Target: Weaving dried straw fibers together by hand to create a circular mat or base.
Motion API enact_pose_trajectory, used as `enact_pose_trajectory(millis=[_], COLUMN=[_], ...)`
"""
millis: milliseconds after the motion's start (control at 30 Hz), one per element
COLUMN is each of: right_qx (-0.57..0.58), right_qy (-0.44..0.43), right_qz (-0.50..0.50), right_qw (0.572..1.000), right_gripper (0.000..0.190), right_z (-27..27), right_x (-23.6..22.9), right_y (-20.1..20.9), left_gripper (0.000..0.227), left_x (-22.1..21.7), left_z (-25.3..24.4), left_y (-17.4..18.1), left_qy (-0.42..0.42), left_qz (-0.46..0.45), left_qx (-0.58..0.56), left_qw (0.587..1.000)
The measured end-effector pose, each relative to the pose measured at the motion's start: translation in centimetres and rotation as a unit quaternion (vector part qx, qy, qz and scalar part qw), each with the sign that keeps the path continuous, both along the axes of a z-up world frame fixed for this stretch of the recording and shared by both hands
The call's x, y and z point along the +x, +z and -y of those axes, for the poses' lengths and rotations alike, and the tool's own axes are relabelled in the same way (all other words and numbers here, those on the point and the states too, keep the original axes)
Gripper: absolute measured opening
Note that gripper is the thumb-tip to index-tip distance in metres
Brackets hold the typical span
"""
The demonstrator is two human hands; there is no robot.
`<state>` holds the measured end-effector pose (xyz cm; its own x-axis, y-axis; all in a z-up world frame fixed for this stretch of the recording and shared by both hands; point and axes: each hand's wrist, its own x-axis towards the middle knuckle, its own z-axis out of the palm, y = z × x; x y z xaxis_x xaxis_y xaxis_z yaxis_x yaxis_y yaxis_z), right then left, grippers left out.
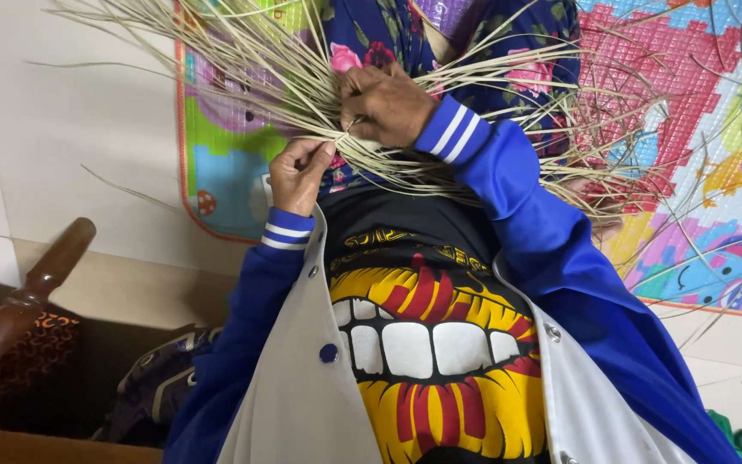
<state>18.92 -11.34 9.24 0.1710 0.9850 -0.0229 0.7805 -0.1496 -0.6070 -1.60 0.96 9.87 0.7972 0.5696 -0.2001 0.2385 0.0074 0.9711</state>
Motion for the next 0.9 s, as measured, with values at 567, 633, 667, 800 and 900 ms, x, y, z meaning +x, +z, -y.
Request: enact_pose_trajectory(millis=[567,633,667,800,900], right_qx=[-0.060,-0.054,-0.046,-0.084,-0.131], right_qy=[0.049,0.039,0.026,0.021,0.038], right_qz=[0.051,0.043,0.036,0.023,-0.017], right_qw=[0.996,0.997,0.998,0.996,0.991], right_gripper=[0.014,0.013,0.011,0.014,0.028], right_z=[-0.9,-0.6,-0.3,-0.3,-0.5], right_x=[0.0,0.1,0.2,0.3,0.0], right_y=[1.2,1.8,2.1,3.3,3.0], left_gripper=[0.006,0.009,0.012,0.009,0.014], left_x=[0.5,0.7,1.0,1.5,1.3], left_z=[-1.2,-1.2,-1.2,-1.1,-1.4], left_y=[1.3,1.1,1.1,1.0,0.4], left_qy=[-0.074,-0.074,-0.077,-0.075,-0.080], left_qz=[0.015,0.008,0.003,-0.001,-0.008], left_qx=[0.049,0.037,0.026,0.049,0.028], left_qw=[0.996,0.997,0.997,0.996,0.996])
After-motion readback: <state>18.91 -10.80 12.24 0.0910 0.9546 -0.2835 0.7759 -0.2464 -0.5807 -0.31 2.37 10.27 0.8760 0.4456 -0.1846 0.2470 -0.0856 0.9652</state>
